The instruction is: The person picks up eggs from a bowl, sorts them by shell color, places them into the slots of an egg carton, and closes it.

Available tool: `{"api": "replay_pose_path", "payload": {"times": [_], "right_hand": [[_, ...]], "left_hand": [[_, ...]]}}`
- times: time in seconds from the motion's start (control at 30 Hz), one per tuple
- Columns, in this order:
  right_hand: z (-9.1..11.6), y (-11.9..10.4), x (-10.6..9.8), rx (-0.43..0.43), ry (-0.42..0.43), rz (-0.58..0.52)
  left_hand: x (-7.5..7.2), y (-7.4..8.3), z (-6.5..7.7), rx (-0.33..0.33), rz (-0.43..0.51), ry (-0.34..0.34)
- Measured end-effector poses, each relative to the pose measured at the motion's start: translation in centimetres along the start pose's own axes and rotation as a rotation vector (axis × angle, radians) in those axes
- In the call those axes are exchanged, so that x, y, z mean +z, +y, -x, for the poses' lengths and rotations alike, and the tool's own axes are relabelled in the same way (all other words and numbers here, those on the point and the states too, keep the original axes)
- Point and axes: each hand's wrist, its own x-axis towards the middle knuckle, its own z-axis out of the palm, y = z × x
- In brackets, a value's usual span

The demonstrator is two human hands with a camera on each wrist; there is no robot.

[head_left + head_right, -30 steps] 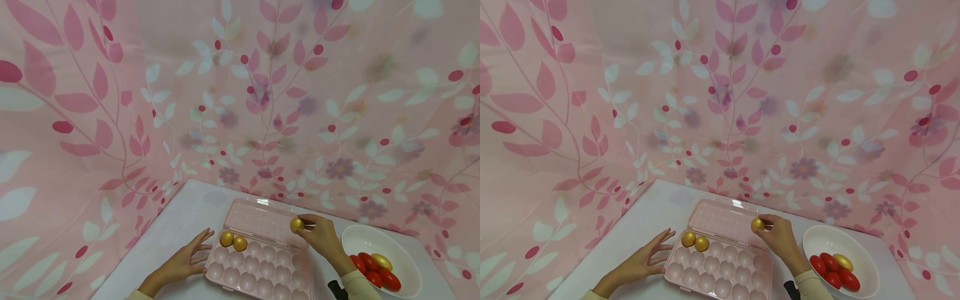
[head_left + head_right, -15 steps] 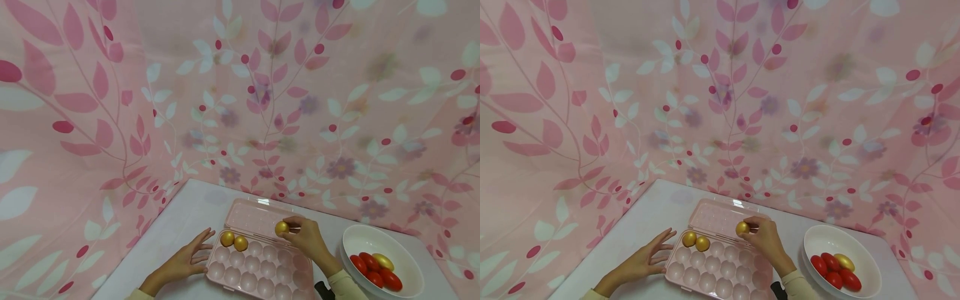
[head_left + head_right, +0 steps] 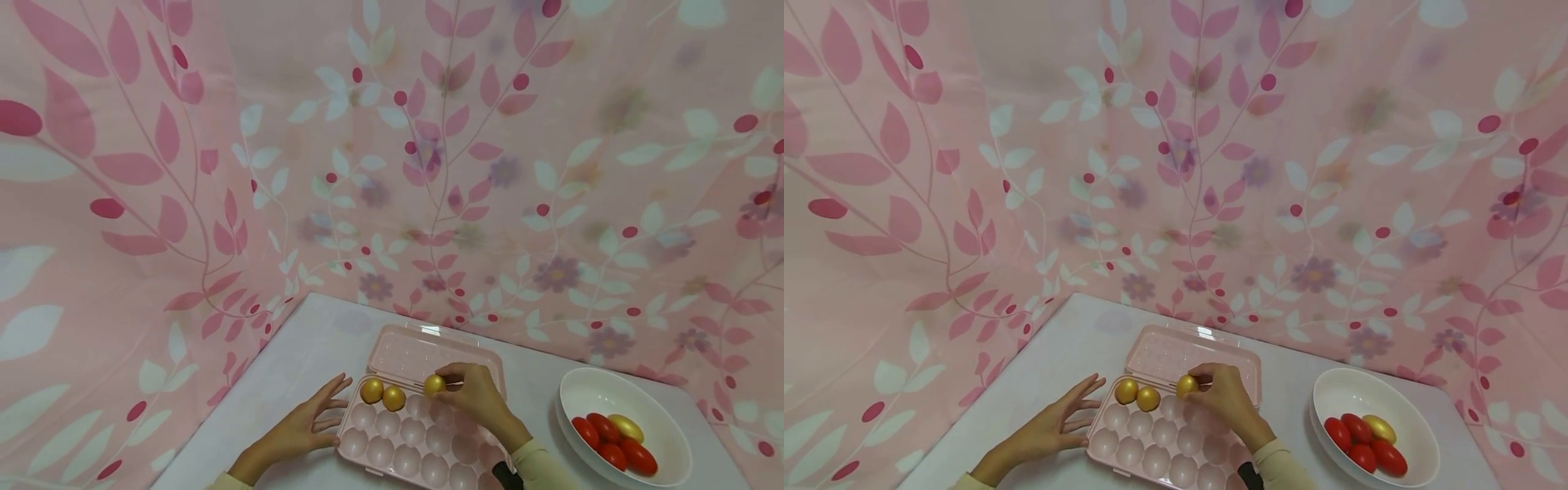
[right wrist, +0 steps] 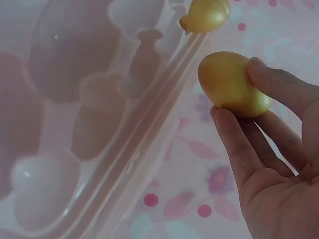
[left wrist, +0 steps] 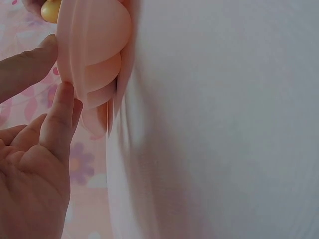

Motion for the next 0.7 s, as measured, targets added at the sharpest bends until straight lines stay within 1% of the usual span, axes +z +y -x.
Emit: {"api": "replay_pose_path", "payload": {"times": [0.1,0.2,0.43,0.7], "right_hand": [[-0.1,0.2,0.7,0.003,-0.036,-0.003],[-0.2,0.5,1.3,0.005,-0.058,-0.002],[-0.4,0.6,2.1,0.024,-0.068,0.011],[-0.4,0.8,2.6,0.054,-0.081,-0.006]], "left_hand": [[0.0,-0.1,0.0,0.009,-0.003,0.0],[0.0,0.0,0.0,0.001,-0.003,-0.002],[0.1,0.1,-0.1,0.005,0.018,0.002],[0.0,0.0,-0.1,-0.018,0.013,0.002]]}}
